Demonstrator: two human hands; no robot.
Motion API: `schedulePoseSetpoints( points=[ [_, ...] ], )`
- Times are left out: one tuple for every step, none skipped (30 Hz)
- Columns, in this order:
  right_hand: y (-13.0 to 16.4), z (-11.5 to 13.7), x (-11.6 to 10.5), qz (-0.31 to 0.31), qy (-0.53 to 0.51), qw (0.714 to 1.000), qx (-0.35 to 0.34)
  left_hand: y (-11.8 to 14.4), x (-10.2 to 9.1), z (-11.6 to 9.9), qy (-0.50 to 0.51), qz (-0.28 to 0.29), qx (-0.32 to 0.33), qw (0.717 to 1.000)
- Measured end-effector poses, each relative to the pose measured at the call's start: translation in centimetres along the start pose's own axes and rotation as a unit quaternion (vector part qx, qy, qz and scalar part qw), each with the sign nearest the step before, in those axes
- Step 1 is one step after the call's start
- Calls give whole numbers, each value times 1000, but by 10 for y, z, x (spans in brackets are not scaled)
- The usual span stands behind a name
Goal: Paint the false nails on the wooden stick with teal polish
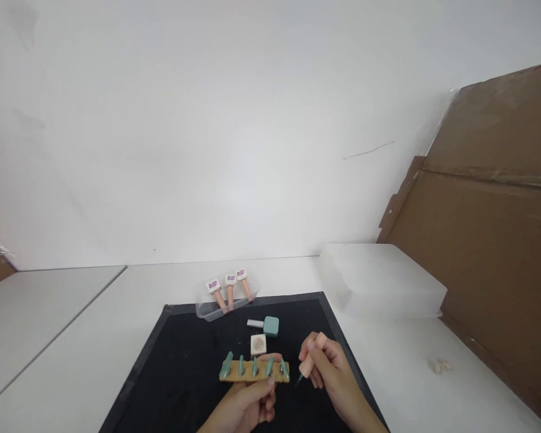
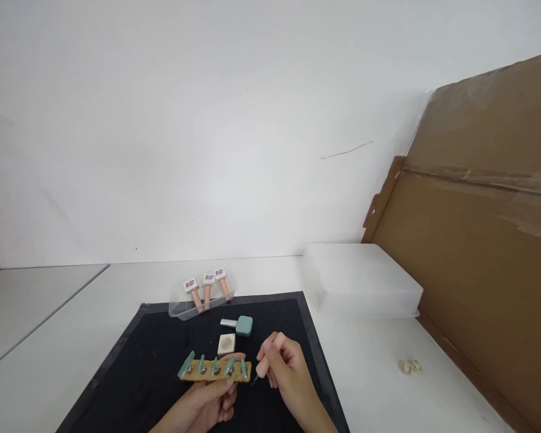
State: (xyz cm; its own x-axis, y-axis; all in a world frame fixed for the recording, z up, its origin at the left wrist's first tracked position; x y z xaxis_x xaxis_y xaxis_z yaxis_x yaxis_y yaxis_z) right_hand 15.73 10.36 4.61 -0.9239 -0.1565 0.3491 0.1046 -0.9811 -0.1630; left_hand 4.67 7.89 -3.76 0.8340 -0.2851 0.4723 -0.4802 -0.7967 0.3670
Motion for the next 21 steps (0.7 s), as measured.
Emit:
schedulePoseSetpoints(
  points=[
    [0,1,-1,-5,1,1000,-6,0,0,0,1,2,1,1000],
    [0,1,-3,-11,3,1000,-12,0,0,0,1,3,2,1000],
    [0,2,-4,-13,7,1000,-17,0,1,0,2,3,3,1000],
    [0,2,-5,-14,9,1000,-19,0,1,0,1,3,4,1000],
    [0,1,-4,-12,11,1000,-18,0,1,0,1,2,4,1000],
    [-1,0,-4,-9,12,1000,-15,0,1,0,1,1,4,1000],
    [-1,0,-3,-6,10,1000,-13,0,0,0,0,0,3,1000],
    [-1,0,-2,-4,7,1000,-12,0,0,0,0,-1,3,1000],
    [-1,0,-1,-1,4,1000,-10,0,0,0,-1,0,4,1000],
    [-1,0,0,0,1,1000,-8,0,1,0,-1,1,4,1000],
    [-1,0,0,-2,0,1000,-7,0,1,0,0,4,4,1000],
    [-1,1,-1,-6,0,1000,-8,0,1,0,0,6,3,1000],
    [-1,1,-2,-13,2,1000,-10,0,1,1,0,7,2,1000],
    [-1,1,-3,-20,4,1000,-13,0,1,1,-1,7,1,1000],
    [-1,2,-5,-27,6,999,-17,0,1,1,-2,7,1,1000],
    [-1,2,-6,-31,8,999,-19,0,0,1,-3,5,1,1000],
    [-1,1,-6,-31,8,999,-19,0,0,1,-3,4,1,1000],
    [-1,1,-5,-29,8,999,-18,0,0,1,-3,3,2,1000],
    [-1,0,-5,-25,7,1000,-14,0,0,1,-2,2,2,1000],
    [-1,-1,-4,-20,5,1000,-11,0,1,1,-1,2,2,1000],
    [-1,-2,-2,-14,1,1000,-7,0,1,0,-1,1,3,1000]
  ],
)
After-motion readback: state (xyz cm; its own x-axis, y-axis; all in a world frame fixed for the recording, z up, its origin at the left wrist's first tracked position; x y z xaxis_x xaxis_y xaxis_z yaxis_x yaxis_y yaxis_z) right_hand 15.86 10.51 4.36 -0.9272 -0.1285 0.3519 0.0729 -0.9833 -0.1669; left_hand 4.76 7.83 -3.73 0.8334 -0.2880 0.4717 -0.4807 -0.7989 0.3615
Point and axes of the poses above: each hand's wrist, its own y-axis away from the middle knuckle, its own x-axis out of the palm, z = x × y, the point moved 10 cm from there along -y, towards the middle knuckle, and after that the axes turned 11 degrees about -y, right-handed, at the moved point
